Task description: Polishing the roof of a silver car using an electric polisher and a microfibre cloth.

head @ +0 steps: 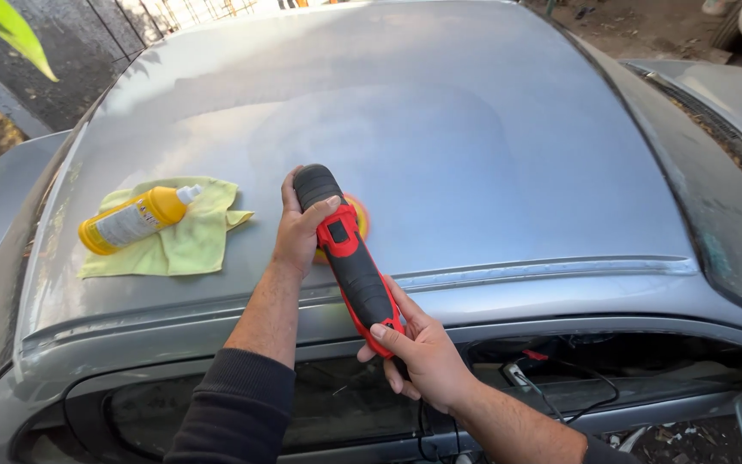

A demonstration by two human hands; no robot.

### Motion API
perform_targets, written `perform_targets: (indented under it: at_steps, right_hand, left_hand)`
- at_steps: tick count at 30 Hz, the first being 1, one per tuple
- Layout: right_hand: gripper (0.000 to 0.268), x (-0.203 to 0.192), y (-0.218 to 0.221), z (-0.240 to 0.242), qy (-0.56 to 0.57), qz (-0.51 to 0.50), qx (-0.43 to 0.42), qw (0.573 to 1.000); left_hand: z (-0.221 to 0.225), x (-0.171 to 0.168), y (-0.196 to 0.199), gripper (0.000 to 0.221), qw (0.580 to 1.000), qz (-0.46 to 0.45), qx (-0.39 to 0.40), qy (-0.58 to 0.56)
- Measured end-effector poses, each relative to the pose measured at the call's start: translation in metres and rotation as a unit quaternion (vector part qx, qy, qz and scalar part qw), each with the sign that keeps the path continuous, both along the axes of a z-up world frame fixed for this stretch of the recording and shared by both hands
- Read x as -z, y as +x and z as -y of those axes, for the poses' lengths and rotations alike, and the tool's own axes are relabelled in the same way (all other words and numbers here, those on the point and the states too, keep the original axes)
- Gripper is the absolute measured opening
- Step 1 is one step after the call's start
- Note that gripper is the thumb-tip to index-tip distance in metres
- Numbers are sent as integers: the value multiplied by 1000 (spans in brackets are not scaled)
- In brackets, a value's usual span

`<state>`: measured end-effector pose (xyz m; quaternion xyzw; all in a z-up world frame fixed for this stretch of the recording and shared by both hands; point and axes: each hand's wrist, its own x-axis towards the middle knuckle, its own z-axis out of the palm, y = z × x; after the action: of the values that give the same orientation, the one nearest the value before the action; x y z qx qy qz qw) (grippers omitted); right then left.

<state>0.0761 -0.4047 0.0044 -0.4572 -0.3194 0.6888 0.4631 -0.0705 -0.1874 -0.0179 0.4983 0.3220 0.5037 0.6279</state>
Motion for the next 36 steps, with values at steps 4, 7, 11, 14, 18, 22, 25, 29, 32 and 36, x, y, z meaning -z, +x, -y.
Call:
perform_targets:
  at_steps: [4,7,11,14,18,22,25,29,32,36]
  right_hand:
    - [84,2,32,15,-4,-6,27,1000]
    - [83,3,58,23,-4,-9,55,998]
    - [78,10,87,36,-9,-3,105,994]
    - [78,16,105,46,-3,5,131,991]
    - [78,21,125,62,-6,-12,161,987]
    - [79,21,128,75,-19,-14,200,980]
    - [85,24,118,84,-31,-4,213,977]
    - [82,22,101,81,-58,35,237,969]
    - [84,24,85,78,-68,24,220,973]
    - [92,21,63,69,-70,5,179,981]
  left_hand:
    - [7,2,45,92,1000,-10,27,-8]
    - [10,-2,84,92,999,0,51,-11]
    - [30,-20,127,95,995,-3,91,-46]
    - [30,-9,161,94,992,-12,115,-46]
    - [46,-16,197,93,988,-2,149,-45]
    - [57,-18,218,91,985,-83,153,-18]
    - [65,-11,218,93,983,-101,155,-13]
    - [63,-6,199,95,982,-101,157,-11]
    - [65,-7,171,95,986,-100,133,-13]
    - [60,-5,122,91,992,-69,101,-11]
